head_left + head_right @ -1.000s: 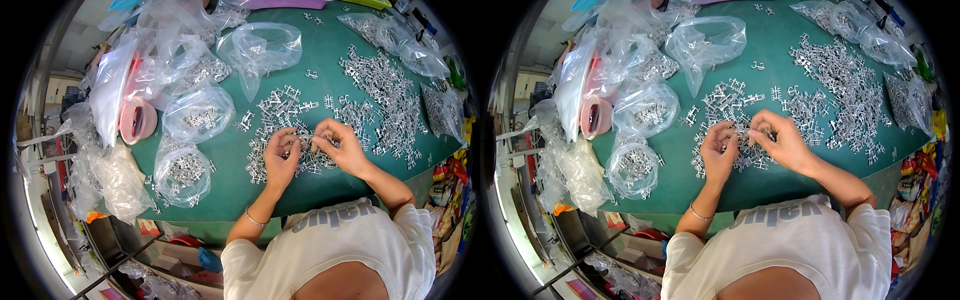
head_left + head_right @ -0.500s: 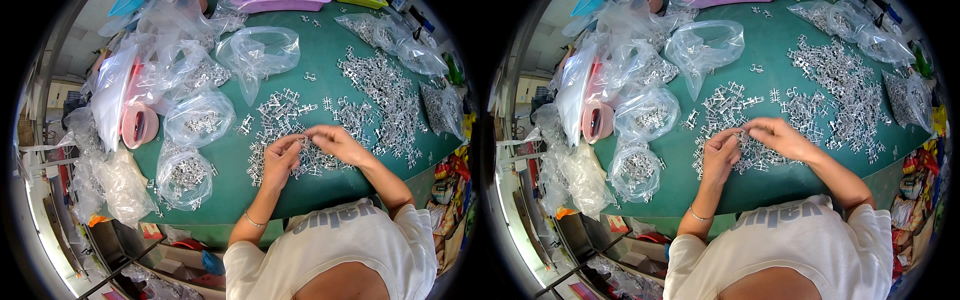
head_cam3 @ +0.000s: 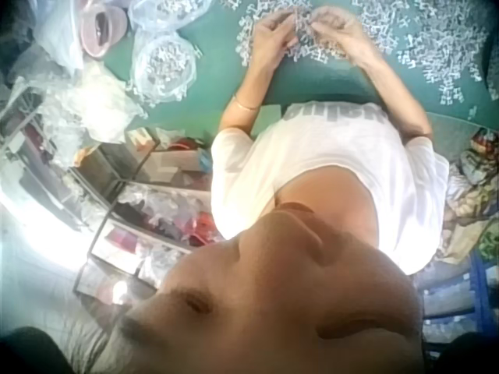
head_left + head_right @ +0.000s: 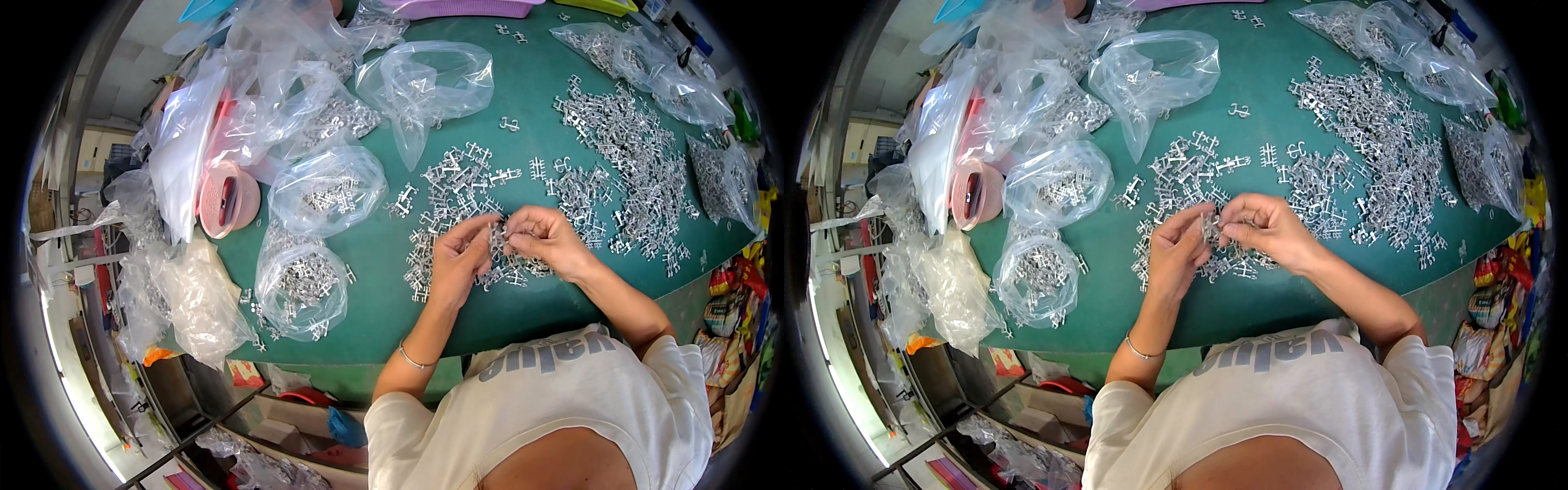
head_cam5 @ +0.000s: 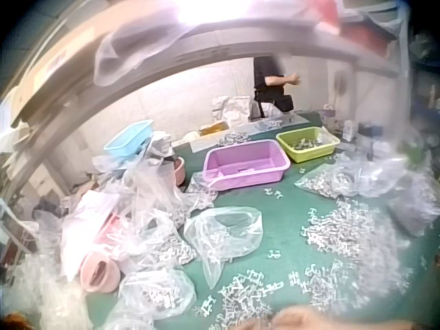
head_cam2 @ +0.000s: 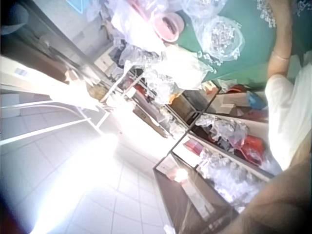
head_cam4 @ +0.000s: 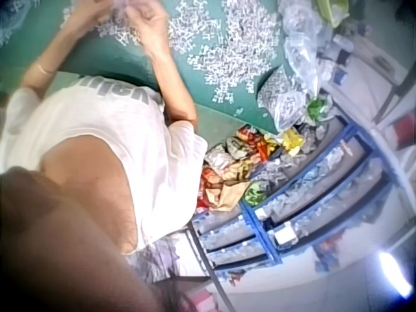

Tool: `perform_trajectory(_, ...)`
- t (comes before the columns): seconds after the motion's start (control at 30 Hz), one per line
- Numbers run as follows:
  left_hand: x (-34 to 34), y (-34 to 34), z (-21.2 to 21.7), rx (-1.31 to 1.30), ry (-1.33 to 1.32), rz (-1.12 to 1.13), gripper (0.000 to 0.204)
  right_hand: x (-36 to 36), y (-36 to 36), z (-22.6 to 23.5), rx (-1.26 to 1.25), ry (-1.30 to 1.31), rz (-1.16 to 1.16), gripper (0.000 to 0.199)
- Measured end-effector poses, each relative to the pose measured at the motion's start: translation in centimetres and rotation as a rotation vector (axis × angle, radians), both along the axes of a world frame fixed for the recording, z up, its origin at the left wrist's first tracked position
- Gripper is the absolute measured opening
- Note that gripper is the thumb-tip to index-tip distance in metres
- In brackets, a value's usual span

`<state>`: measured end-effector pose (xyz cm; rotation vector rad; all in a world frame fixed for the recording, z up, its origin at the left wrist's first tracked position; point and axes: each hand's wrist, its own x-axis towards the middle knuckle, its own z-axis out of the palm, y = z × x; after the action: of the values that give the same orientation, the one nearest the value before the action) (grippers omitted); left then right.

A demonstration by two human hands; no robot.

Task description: The person sorts through a large pile of silver-colored hardware components by hand on a green workbench, picking up individual pieces and placing them into a clear plastic bag.

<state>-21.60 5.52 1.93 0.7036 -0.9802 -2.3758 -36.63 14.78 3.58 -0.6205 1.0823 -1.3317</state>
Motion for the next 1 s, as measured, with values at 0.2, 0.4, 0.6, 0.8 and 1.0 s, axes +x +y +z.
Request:
perform_trajectory(0.2,-0.5,0.9,1.0,-0.239,-0.140,0.068,0.026,0.0,0.5,1.0,-0.052,0.193,-0.071,0.009)
perform_trajectory(0.4,-0.2,2.7,2.1,-0.742,-0.368,0.249,0.010,0.4,2.1,2.6,-0.065,0.133,-0.103,0.017)
perform_trajectory(0.6,0.0,4.6,4.2,-1.124,-0.305,0.377,0.009,1.9,4.1,4.6,-0.199,0.516,-0.166,0.029)
perform_trajectory(0.8,0.1,7.9,5.1,-1.430,-0.334,0.551,0.013,2.0,6.3,4.5,-0.098,-0.045,-0.179,0.020)
perform_trajectory(1.0,0.3,9.9,5.0,-1.439,-0.275,0.509,0.016,1.6,8.2,3.3,-0.252,0.170,-0.210,0.014)
